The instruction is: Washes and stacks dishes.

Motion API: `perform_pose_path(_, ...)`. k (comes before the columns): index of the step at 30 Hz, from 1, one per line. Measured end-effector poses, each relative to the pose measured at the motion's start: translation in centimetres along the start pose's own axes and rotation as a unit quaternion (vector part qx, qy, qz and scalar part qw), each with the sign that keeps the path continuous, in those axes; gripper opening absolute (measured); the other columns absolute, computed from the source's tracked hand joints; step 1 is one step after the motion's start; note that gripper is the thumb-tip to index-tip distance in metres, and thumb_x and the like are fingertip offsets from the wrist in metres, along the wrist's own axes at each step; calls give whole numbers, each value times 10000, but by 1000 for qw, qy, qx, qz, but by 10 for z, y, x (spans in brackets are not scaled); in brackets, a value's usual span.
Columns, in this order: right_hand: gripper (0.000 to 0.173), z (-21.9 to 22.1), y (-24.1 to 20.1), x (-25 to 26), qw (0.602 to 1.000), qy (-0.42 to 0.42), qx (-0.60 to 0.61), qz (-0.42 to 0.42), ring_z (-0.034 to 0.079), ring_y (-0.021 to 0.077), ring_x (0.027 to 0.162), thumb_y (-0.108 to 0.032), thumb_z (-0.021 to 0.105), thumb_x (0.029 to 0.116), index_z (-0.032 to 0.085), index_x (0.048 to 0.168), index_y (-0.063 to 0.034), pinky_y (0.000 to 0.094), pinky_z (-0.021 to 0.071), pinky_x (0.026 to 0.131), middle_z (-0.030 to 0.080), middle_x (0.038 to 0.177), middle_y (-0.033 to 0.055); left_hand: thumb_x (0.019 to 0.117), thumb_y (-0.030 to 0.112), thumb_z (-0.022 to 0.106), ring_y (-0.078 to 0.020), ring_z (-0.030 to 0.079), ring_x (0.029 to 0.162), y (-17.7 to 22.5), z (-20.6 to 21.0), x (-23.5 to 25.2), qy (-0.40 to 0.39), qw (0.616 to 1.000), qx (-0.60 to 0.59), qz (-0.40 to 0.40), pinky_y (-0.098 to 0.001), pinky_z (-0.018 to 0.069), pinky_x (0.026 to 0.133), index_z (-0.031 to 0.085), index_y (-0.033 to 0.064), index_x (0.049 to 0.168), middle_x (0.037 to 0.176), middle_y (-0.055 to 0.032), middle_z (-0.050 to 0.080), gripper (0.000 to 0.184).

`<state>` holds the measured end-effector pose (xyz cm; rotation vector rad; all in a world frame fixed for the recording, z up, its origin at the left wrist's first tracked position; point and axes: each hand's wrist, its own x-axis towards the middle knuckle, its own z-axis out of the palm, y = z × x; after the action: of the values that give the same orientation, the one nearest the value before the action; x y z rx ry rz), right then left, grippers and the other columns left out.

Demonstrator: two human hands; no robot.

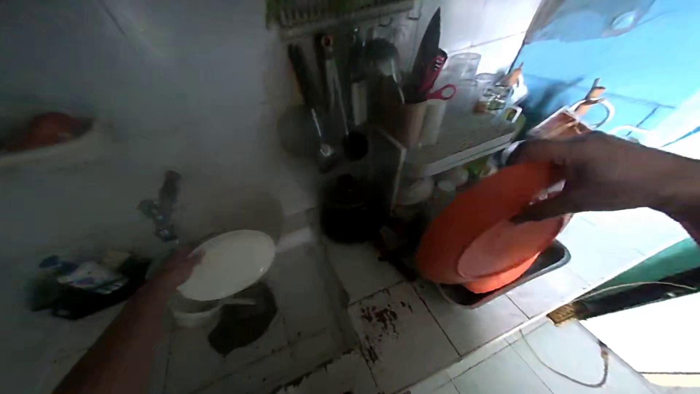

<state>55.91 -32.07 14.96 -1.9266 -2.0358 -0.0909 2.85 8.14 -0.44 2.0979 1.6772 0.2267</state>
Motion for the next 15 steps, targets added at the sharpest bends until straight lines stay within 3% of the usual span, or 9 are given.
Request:
perform_pose_path(2, 584, 9, 25, -25, 999, -27, -3, 34, 698, 234, 832, -208, 961, 586, 693, 1099, -135, 525, 571, 754, 714, 899, 53, 1100, 290, 478, -498, 452, 1374, -1, 2, 2, 23, 1000, -4, 20, -672, 336, 1119, 505, 5, 1468, 1446, -325, 502, 467)
perform_pose_path(8, 677, 53, 88, -78, 996, -6, 1, 88, 675, 364, 1030, -79, 979, 573, 690, 1179, -1, 584, 529, 920, 697, 1127, 198, 1103, 274, 465, -450, 517, 1345, -10, 5, 17, 43, 991, 79, 97, -657, 359, 1120, 584, 82, 1431, 1408, -259, 580, 399)
perform_pose_path(13, 654, 81, 116, -87, 997, 24, -53, 53, 584, 436, 1181, -223, 980, 540, 710, 1096, -11, 604, 476, 991, 643, 1219, 216, 1101, 256, 469, -493, 542, 1294, -3, 10, 17, 45, 986, 89, 132, -662, 373, 1095, 601, 26, 1395, 1325, -308, 611, 396)
perform_pose_path(15, 654, 97, 116, -89, 996, 24, -55, 60, 550, 443, 1253, -175, 962, 592, 700, 1172, -24, 612, 461, 1037, 606, 1308, 218, 1102, 268, 467, -484, 546, 1295, -1, 12, 16, 42, 985, 92, 143, -661, 379, 1096, 598, 31, 1399, 1335, -295, 612, 403)
